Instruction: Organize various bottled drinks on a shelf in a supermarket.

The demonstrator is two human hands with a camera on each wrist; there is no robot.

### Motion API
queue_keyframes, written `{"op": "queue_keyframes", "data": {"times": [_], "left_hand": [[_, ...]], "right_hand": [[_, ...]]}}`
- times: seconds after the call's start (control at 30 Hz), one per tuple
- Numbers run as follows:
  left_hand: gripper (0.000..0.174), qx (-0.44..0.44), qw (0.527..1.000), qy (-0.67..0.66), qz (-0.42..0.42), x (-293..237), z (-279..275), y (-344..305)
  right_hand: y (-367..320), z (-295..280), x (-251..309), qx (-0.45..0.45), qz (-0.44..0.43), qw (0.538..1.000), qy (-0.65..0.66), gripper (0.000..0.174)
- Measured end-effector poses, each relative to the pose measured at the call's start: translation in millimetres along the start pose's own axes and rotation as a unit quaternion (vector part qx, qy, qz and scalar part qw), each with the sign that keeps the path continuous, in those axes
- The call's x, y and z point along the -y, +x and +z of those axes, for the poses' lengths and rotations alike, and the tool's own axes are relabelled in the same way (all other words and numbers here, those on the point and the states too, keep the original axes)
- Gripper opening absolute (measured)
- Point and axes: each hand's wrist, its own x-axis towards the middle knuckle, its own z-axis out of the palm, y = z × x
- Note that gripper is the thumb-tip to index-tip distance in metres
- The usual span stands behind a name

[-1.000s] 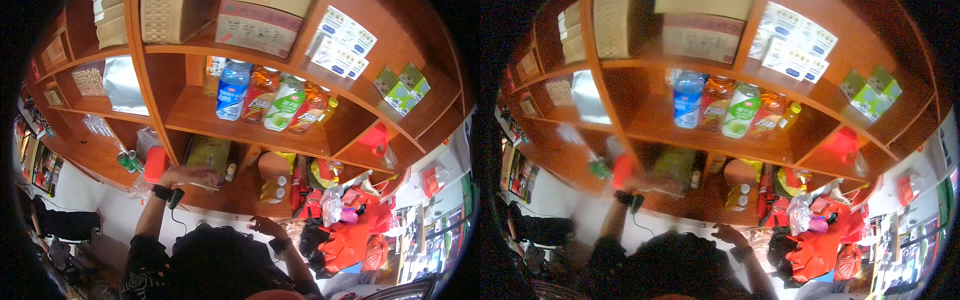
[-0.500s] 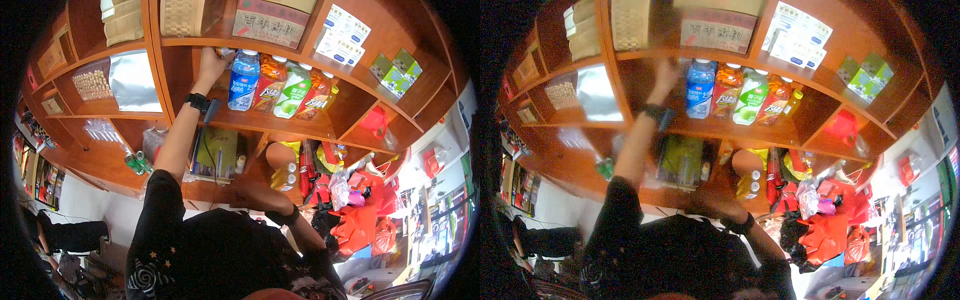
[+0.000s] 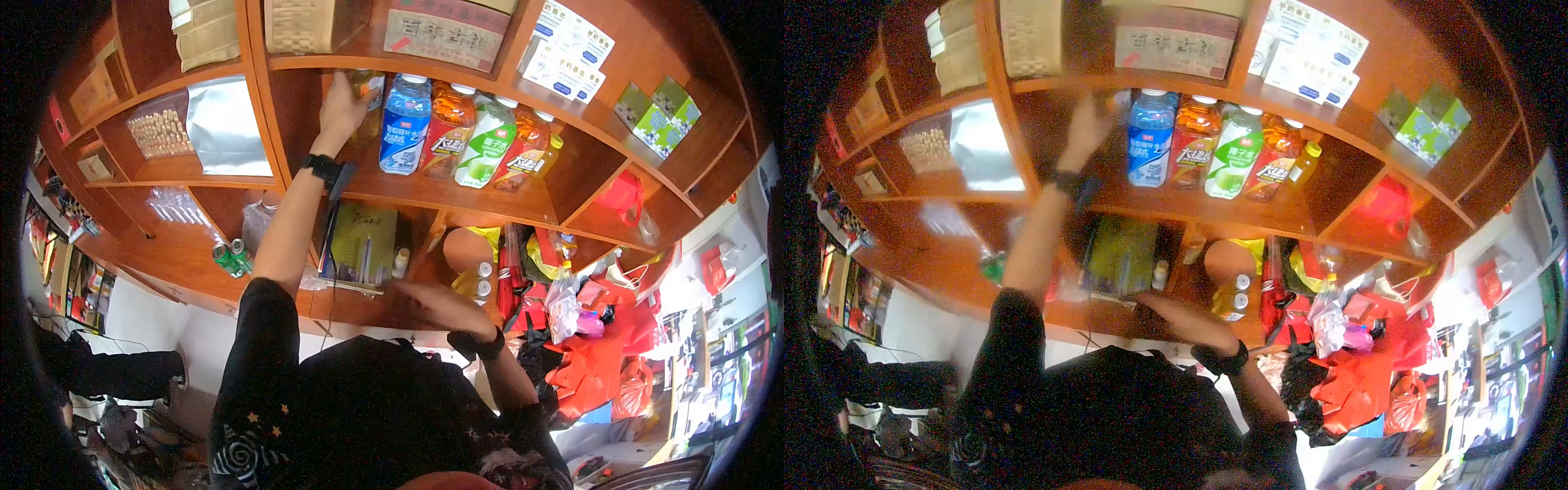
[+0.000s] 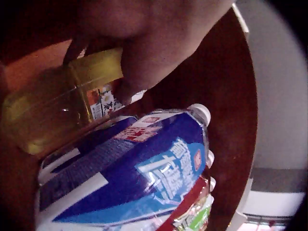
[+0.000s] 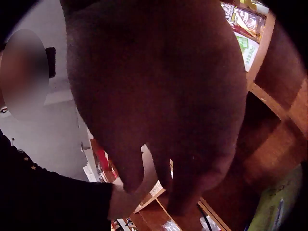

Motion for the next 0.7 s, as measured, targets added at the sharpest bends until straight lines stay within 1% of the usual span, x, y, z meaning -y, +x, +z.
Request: {"op": "queue_keyframes", "data": {"times": [0.03, 0.07, 0.1, 0.13, 0.17, 0.23, 0.27, 0.3, 0.33, 0.37, 0.4, 0.43, 0.47, 0.5, 0.53, 0.6, 0.63, 0.7], "left_hand": [[0.072, -0.068, 0.996, 0.004, 0.060, -2, -4, -10], [0.068, -0.080, 0.994, -0.035, 0.064, -21, -22, -30], [0.061, -0.121, 0.986, -0.023, 0.109, -22, -26, -46], [0.062, -0.116, 0.984, -0.079, 0.111, -25, -31, -65], [0.062, -0.112, 0.978, -0.135, 0.114, -28, -36, -84], [0.066, -0.115, 0.974, -0.168, 0.099, -20, -44, -135], [0.066, -0.119, 0.977, -0.139, 0.106, -33, -56, -158], [0.067, -0.123, 0.980, -0.110, 0.113, -45, -69, -182], [0.068, -0.104, 0.976, -0.169, 0.095, -42, -69, -200], [0.072, -0.108, 0.971, -0.159, 0.144, -49, -76, -220], [0.073, -0.064, 0.968, -0.224, 0.089, -65, -83, -238], [0.073, -0.087, 0.967, -0.218, 0.099, -70, -80, -255], [0.072, 0.004, 0.948, -0.314, -0.048, -74, -84, -274], [0.072, 0.030, 0.966, -0.254, 0.024, -85, -87, -278], [0.073, 0.056, 0.975, -0.193, 0.096, -95, -88, -283], [0.072, 0.093, 0.971, -0.165, 0.146, -104, -75, -296], [0.065, 0.136, 0.965, -0.182, 0.128, -115, -71, -298], [0.061, 0.236, 0.944, -0.211, 0.091, -124, -51, -299]], "right_hand": [[8, -2, -3, 0.000, 0.016, 0.999, 0.050, 0.052], [14, -9, 1, -0.016, 0.030, 0.997, 0.065, 0.053], [19, -20, 12, -0.037, 0.045, 0.995, 0.080, 0.054], [23, -31, 24, -0.065, 0.059, 0.992, 0.093, 0.056], [26, -42, 36, -0.098, 0.046, 0.986, 0.127, 0.062], [24, -58, 56, -0.156, 0.023, 0.984, 0.078, 0.066], [25, -63, 59, -0.181, 0.009, 0.982, 0.050, 0.068], [26, -66, 59, -0.195, -0.034, 0.980, 0.030, 0.074], [26, -69, 64, -0.209, -0.055, 0.976, 0.020, 0.076], [24, -69, 67, -0.221, -0.053, 0.974, 0.000, 0.077], [23, -69, 70, -0.230, -0.050, 0.972, -0.018, 0.079], [22, -72, 71, -0.225, -0.048, 0.973, -0.020, 0.079], [19, -72, 72, -0.219, -0.042, 0.975, -0.017, 0.079], [15, -70, 72, -0.211, -0.036, 0.977, -0.012, 0.079], [9, -68, 71, -0.203, -0.014, 0.979, -0.006, 0.078], [-4, -69, 66, -0.191, 0.026, 0.981, 0.002, 0.076], [-14, -67, 60, -0.193, 0.036, 0.980, -0.038, 0.067], [-38, -54, 33, -0.188, 0.060, 0.979, -0.046, 0.063]]}}
